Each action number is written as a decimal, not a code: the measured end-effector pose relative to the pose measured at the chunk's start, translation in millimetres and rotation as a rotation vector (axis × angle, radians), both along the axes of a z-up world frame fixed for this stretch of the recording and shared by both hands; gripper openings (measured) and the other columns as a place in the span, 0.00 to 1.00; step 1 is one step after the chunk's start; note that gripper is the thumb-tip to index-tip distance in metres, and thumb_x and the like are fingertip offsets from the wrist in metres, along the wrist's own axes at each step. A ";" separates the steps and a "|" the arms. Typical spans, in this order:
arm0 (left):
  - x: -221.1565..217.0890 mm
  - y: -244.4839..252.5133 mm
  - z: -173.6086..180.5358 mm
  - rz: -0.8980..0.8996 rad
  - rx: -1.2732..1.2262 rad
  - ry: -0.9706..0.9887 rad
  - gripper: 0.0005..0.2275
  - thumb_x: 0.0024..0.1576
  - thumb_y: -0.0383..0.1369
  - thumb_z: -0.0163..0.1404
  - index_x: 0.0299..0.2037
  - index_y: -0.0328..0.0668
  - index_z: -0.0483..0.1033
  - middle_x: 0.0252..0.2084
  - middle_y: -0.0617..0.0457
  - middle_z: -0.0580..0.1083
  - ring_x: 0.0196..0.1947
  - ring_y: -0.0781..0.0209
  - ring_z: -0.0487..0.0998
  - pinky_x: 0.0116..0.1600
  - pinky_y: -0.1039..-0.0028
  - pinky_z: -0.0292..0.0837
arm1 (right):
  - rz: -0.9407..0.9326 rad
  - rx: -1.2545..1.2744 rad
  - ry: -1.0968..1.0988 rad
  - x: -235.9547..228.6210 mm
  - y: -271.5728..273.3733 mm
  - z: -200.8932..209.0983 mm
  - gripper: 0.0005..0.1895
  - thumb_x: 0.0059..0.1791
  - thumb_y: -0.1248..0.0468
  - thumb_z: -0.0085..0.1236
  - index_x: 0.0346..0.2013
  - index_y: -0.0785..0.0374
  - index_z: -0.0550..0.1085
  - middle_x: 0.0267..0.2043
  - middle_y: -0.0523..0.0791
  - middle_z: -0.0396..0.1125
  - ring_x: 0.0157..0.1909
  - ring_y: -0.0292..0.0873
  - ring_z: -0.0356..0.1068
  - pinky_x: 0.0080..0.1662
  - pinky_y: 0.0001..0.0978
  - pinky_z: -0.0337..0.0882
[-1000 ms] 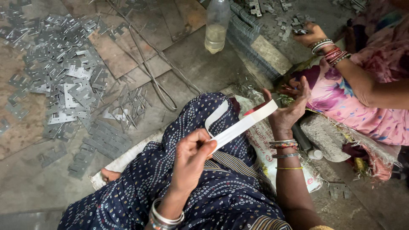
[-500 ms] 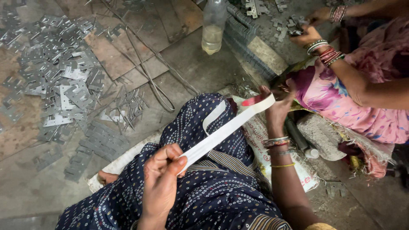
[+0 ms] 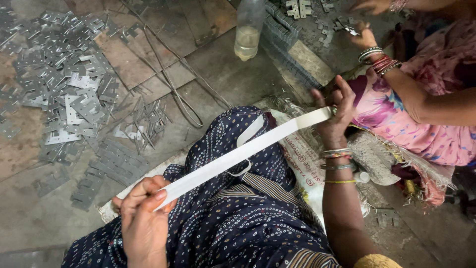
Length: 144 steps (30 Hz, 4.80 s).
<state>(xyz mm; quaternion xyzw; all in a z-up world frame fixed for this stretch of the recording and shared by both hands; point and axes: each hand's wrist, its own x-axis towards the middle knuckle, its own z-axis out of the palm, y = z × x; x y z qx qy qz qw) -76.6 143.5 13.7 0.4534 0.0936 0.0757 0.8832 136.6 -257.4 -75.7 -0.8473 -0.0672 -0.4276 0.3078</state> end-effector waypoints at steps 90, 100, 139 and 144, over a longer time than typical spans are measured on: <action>8.2 -10.9 -32.2 -0.128 0.724 0.017 0.05 0.61 0.23 0.51 0.31 0.34 0.73 0.24 0.60 0.66 0.26 0.77 0.62 0.28 0.80 0.56 | 1.210 0.026 0.291 -131.7 196.9 101.7 0.07 0.43 0.72 0.63 0.24 0.66 0.73 0.21 0.43 0.61 0.22 0.41 0.62 0.28 0.37 0.60; 15.2 10.6 -37.6 -0.018 0.364 0.008 0.08 0.62 0.23 0.43 0.35 0.33 0.76 0.33 0.54 0.78 0.36 0.69 0.77 0.48 0.80 0.74 | 1.138 0.129 0.052 -145.6 190.6 92.9 0.10 0.42 0.72 0.65 0.22 0.65 0.70 0.21 0.44 0.62 0.21 0.44 0.63 0.26 0.38 0.60; 167.2 -47.1 -112.0 -0.505 1.358 -0.358 0.14 0.53 0.30 0.59 0.50 0.43 0.76 0.48 0.48 0.71 0.50 0.47 0.76 0.52 0.61 0.72 | 0.335 0.399 0.280 -76.8 9.6 29.6 0.22 0.61 0.64 0.66 0.29 0.64 0.64 0.28 0.37 0.58 0.31 0.30 0.55 0.35 0.22 0.56; 167.9 -47.1 -102.9 -0.566 1.379 -0.269 0.12 0.56 0.29 0.58 0.49 0.45 0.75 0.53 0.49 0.69 0.47 0.44 0.77 0.48 0.57 0.72 | 0.282 0.675 0.372 -82.8 -27.8 13.7 0.22 0.61 0.67 0.63 0.27 0.61 0.63 0.26 0.36 0.57 0.28 0.28 0.51 0.33 0.21 0.51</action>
